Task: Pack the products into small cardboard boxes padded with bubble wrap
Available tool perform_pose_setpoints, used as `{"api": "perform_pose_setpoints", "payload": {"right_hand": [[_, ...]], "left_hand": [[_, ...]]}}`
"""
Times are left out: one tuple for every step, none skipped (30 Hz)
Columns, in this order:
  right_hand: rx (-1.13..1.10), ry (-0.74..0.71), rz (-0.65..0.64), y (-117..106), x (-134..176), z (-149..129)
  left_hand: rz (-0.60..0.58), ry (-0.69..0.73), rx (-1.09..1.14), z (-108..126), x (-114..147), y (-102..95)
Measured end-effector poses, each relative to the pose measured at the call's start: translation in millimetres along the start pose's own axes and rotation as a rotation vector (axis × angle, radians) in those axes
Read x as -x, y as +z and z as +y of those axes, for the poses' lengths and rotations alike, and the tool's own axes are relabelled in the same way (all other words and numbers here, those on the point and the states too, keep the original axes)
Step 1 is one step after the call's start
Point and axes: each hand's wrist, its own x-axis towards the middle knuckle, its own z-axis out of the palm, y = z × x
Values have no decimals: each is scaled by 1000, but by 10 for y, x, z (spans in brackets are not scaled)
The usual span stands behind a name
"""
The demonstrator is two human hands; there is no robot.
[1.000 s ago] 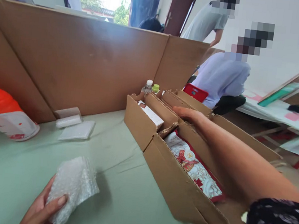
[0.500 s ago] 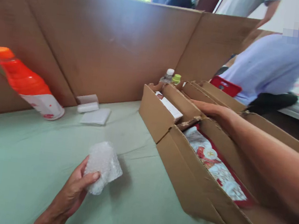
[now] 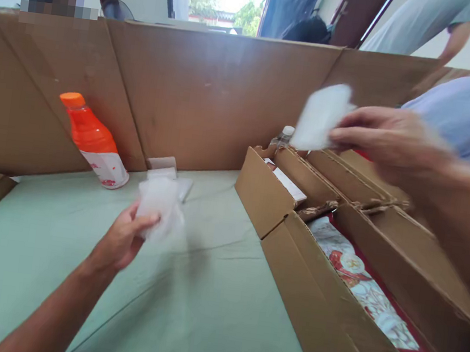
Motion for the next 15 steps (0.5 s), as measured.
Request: {"api": "perform_pose_setpoints", "payload": {"right_hand": [[-88,-21,-101,214,0,-150],[-169,-23,-232,439,-9,-288],[-239,-17,-346,651,-22,-411],[-292,-23,-428,825,-33,-510],[-335,-35,-477,942,-35,-577],[-362,-57,-491,988,-26,-604],[-374,-85,-481,959,-6,-585],[-374,-112,-457,859,24,-517],[-358,-123,-423,699,64,-400],[-326,-113,-380,493,117,-240],[-281,-80,-329,257,186,-48],[-230,-18,-271,7,274,166],[-177,65,-216,-243,383,388],[-119,159,-171,-480,508,608],[-55,246,-143,-695,642,818]], "left_hand": [[0,61,-53,112,-213,23],[16,114,-129,214,-434,45],[73,133,-230,298,-649,61],[174,128,-321,357,-840,69],[224,123,-364,385,-994,64],[272,113,-401,378,-1098,48],[293,107,-419,337,-1143,20],[284,107,-423,266,-1124,-18],[263,109,-437,169,-1046,-66],[237,109,-463,56,-920,-129],[201,105,-483,-63,-763,-214],[178,103,-570,-181,-600,-328],[183,78,-663,-293,-461,-474],[199,45,-751,-397,-368,-642],[208,31,-851,-493,-335,-817]]}}
